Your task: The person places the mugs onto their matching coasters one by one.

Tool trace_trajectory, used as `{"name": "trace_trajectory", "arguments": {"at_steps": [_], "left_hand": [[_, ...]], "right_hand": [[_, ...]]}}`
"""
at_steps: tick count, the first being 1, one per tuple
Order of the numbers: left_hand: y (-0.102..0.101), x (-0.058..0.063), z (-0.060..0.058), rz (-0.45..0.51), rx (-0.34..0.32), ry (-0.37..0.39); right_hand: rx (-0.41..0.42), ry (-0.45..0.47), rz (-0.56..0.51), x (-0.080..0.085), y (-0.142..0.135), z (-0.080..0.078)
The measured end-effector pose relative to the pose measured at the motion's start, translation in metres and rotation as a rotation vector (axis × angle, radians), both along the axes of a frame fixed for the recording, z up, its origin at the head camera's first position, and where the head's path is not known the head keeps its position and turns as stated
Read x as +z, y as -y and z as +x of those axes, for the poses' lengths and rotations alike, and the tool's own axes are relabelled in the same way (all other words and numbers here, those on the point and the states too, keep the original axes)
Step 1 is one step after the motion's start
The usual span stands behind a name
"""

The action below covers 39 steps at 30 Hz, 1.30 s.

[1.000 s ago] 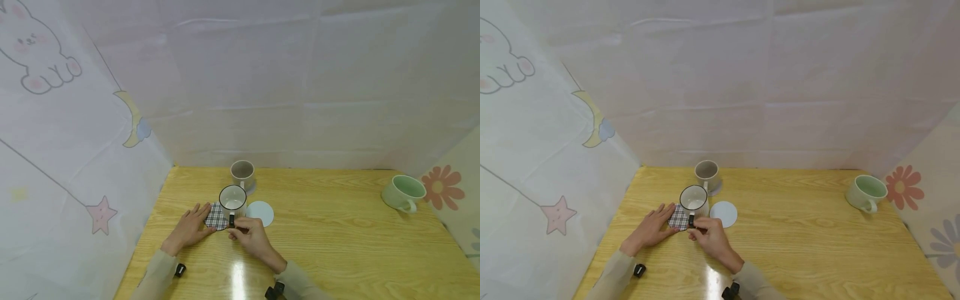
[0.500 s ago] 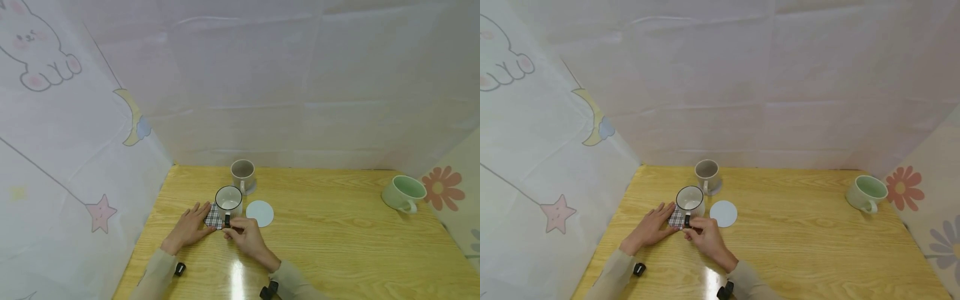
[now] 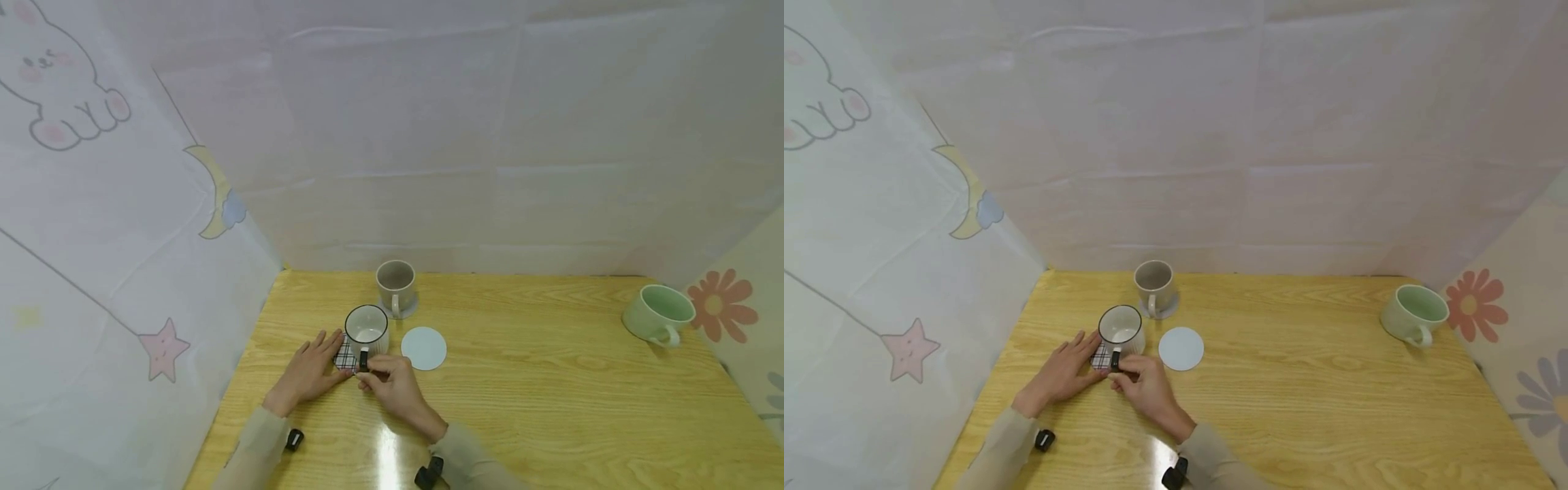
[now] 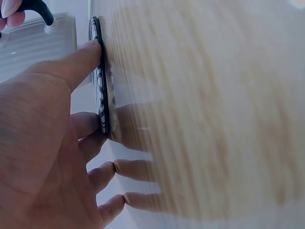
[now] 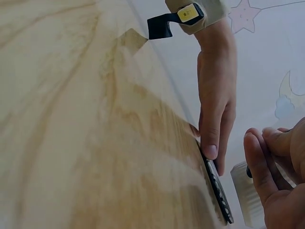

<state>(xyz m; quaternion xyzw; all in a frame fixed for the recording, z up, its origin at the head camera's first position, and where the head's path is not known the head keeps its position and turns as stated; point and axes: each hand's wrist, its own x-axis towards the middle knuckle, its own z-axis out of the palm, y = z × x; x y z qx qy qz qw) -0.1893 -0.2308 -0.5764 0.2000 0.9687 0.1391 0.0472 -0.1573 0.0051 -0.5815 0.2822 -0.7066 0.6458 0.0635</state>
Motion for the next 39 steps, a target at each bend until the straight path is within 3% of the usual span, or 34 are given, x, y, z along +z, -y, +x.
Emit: {"name": "trace_trajectory", "arguments": {"at_steps": [9, 39], "left_hand": [[-0.002, 0.005, 0.000, -0.016, 0.015, 0.050], [0.000, 0.001, -0.001, -0.005, 0.007, 0.031]], "right_hand": [[0.038, 0.091, -0.003, -0.001, 0.004, 0.000], [0.027, 0.147, -0.012, -0.003, 0.021, -0.001]]}}
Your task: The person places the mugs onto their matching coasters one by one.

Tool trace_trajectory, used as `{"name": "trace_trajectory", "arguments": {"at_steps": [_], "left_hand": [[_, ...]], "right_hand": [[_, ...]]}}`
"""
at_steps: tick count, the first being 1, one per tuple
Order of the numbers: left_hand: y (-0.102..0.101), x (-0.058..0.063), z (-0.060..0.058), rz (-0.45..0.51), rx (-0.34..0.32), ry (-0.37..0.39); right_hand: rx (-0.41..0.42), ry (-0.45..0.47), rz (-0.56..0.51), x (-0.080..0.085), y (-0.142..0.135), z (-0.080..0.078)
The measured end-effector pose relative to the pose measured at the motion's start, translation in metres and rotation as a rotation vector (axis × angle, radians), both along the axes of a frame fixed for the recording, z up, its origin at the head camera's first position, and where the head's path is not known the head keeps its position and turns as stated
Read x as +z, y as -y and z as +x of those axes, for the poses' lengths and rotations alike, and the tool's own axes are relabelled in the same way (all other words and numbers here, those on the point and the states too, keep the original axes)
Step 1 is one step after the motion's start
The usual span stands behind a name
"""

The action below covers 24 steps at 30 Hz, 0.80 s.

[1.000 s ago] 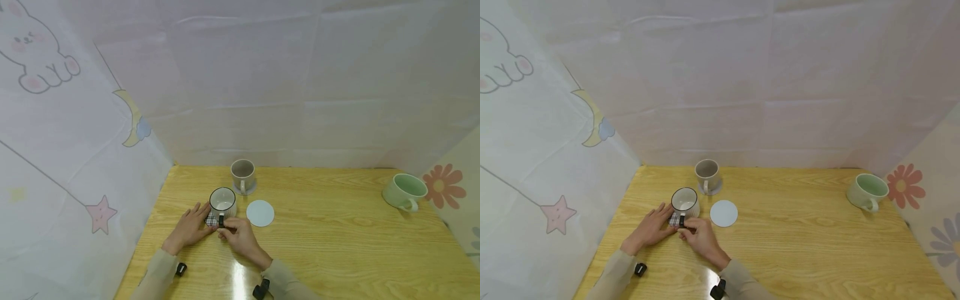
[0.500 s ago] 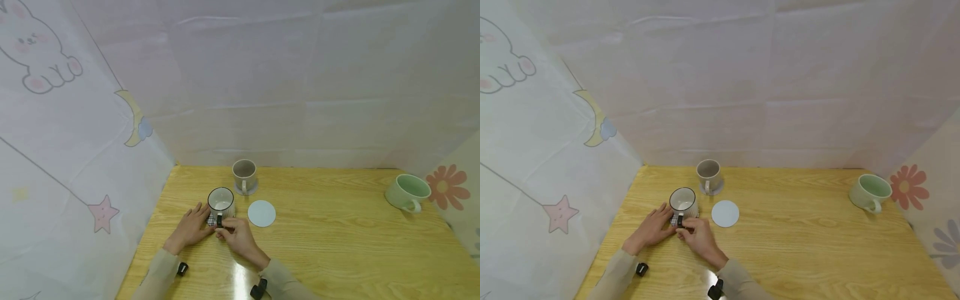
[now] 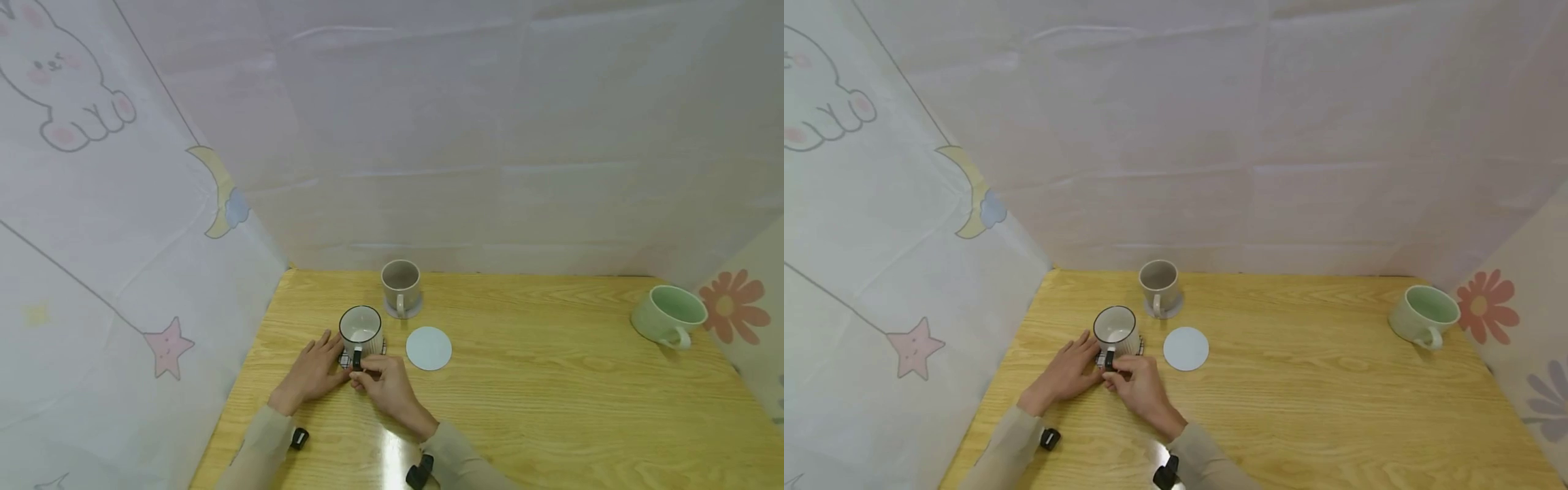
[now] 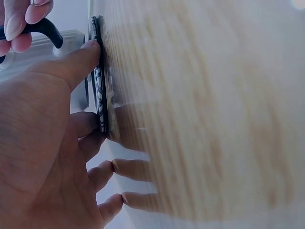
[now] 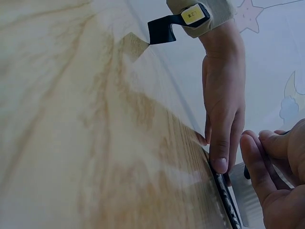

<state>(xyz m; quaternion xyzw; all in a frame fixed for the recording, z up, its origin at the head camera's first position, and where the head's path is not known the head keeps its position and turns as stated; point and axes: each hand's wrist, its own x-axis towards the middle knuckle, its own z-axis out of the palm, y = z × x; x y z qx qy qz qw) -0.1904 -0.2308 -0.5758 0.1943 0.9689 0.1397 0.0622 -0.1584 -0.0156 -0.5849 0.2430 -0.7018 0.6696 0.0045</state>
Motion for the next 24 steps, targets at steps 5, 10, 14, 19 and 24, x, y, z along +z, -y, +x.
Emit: {"name": "trace_trajectory", "arguments": {"at_steps": [5, 10, 14, 19, 24], "left_hand": [[-0.0001, -0.0018, -0.0006, -0.011, -0.002, 0.000], [0.0008, -0.0021, -0.0010, -0.017, -0.005, -0.004], [0.0015, -0.0021, -0.0010, -0.019, -0.008, -0.014], [0.0017, -0.0039, 0.0001, -0.005, -0.003, -0.006], [0.0003, -0.0045, 0.0007, 0.021, 0.008, -0.001]], "right_hand": [[-0.003, 0.010, 0.021, -0.0011, 0.0011, -0.0002], [0.004, 0.000, 0.010, -0.0014, 0.0023, -0.0008], [0.009, 0.004, -0.001, -0.0011, 0.0032, -0.0010], [0.009, 0.025, 0.000, -0.0015, 0.0030, -0.0003], [0.007, 0.019, 0.016, -0.0014, 0.0023, -0.0010]]}}
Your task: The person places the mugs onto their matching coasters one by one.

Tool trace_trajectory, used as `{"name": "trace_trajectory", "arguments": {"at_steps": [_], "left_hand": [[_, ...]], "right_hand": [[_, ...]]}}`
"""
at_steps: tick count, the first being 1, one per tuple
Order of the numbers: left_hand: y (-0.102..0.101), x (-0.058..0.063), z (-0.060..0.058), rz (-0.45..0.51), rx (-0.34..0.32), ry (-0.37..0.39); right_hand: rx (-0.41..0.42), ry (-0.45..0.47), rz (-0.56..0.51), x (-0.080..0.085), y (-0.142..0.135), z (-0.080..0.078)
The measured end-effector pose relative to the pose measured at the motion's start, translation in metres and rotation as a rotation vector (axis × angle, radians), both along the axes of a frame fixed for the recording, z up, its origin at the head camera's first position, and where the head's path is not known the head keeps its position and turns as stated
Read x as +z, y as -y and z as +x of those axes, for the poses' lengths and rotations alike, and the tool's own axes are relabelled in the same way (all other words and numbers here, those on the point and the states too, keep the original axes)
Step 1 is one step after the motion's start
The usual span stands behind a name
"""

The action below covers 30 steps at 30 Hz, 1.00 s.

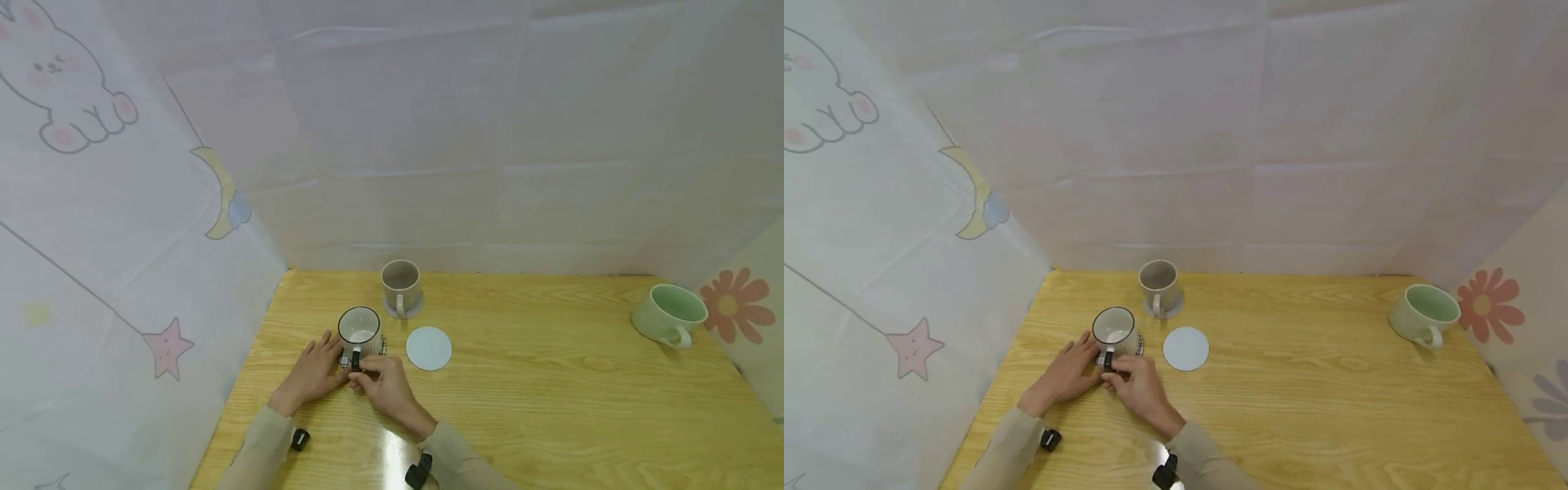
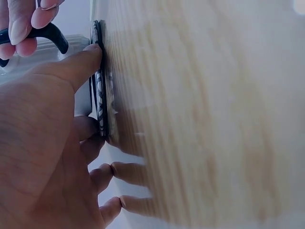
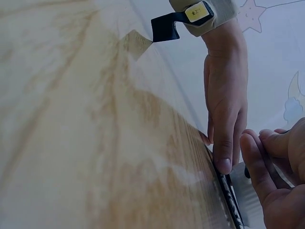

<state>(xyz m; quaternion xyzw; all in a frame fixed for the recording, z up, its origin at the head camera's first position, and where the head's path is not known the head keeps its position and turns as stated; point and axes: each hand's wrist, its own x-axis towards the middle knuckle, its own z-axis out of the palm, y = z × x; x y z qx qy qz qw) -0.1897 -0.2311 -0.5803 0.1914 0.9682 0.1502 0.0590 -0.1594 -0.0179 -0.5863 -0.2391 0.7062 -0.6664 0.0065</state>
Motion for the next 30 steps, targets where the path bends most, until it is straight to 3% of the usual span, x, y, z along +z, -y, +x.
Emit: {"name": "trace_trajectory", "arguments": {"at_steps": [14, 30], "left_hand": [[-0.0005, 0.0020, -0.0011, 0.011, 0.004, 0.010], [0.0020, 0.0026, 0.0008, 0.014, 0.011, 0.007]], "right_hand": [[0.027, 0.032, -0.016, -0.0019, 0.0014, -0.0005], [-0.010, -0.002, 0.040, -0.0008, 0.0071, 0.0028]]}}
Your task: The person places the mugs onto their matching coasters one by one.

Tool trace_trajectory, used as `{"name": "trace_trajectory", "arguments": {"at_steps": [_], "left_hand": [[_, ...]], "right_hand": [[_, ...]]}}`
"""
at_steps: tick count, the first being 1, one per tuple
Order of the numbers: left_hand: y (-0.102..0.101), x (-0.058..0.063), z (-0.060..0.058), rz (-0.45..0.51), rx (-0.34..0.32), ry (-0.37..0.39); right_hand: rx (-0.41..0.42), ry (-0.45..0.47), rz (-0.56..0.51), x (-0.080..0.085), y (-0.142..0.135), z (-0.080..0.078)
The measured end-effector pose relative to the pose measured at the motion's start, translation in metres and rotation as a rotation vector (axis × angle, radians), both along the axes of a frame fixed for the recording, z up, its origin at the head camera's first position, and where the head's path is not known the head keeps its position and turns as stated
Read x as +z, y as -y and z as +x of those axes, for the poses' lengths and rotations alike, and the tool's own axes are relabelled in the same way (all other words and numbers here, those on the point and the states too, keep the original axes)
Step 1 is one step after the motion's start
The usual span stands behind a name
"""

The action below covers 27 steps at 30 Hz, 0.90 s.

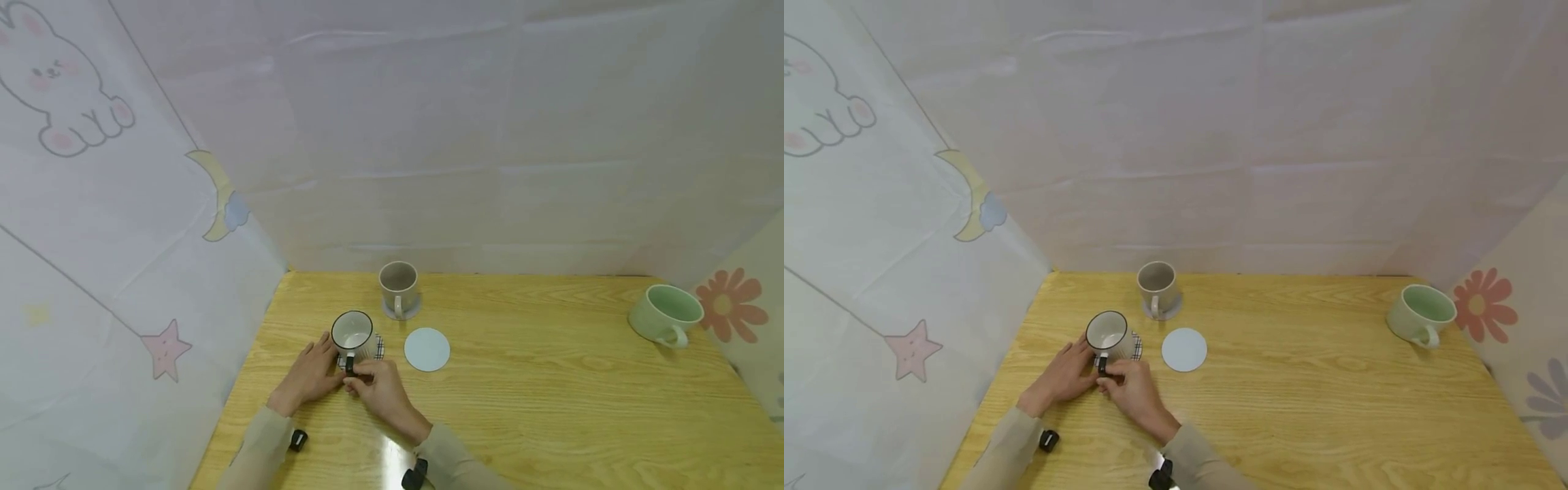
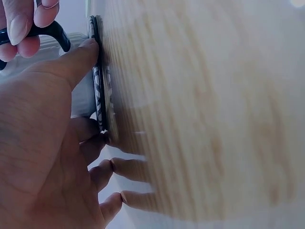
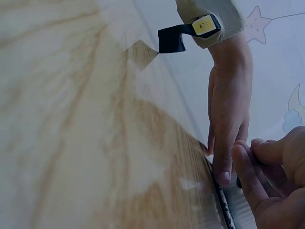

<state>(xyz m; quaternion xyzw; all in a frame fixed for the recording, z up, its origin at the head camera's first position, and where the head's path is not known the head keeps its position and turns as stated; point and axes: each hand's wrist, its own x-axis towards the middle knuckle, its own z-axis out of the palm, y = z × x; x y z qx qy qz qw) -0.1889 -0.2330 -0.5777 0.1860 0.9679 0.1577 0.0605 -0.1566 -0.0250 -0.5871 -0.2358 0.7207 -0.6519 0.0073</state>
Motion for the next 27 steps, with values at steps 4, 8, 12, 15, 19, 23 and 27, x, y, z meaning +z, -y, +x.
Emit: {"name": "trace_trajectory", "arguments": {"at_steps": [4, 8, 12, 15, 19, 23, 27], "left_hand": [[0.000, 0.001, 0.002, 0.012, -0.007, -0.011], [-0.001, 0.002, 0.002, 0.020, -0.019, -0.034], [-0.001, 0.002, 0.002, 0.024, -0.021, -0.034], [0.000, 0.001, 0.001, 0.019, -0.020, -0.035], [0.000, 0.001, 0.001, 0.014, -0.014, -0.033], [0.000, 0.001, -0.001, 0.013, 0.000, -0.011], [0.000, 0.000, -0.001, 0.009, 0.006, -0.009]], "right_hand": [[-0.005, -0.003, 0.038, 0.002, 0.000, 0.002], [-0.007, -0.017, 0.068, 0.005, -0.001, 0.003], [0.002, -0.021, 0.078, 0.008, -0.002, 0.003], [0.012, -0.024, 0.093, 0.009, -0.003, 0.003], [0.019, -0.046, 0.126, 0.012, -0.005, 0.004], [0.009, -0.062, 0.162, 0.018, -0.006, 0.006], [-0.005, -0.056, 0.199, 0.020, -0.006, 0.008]]}}
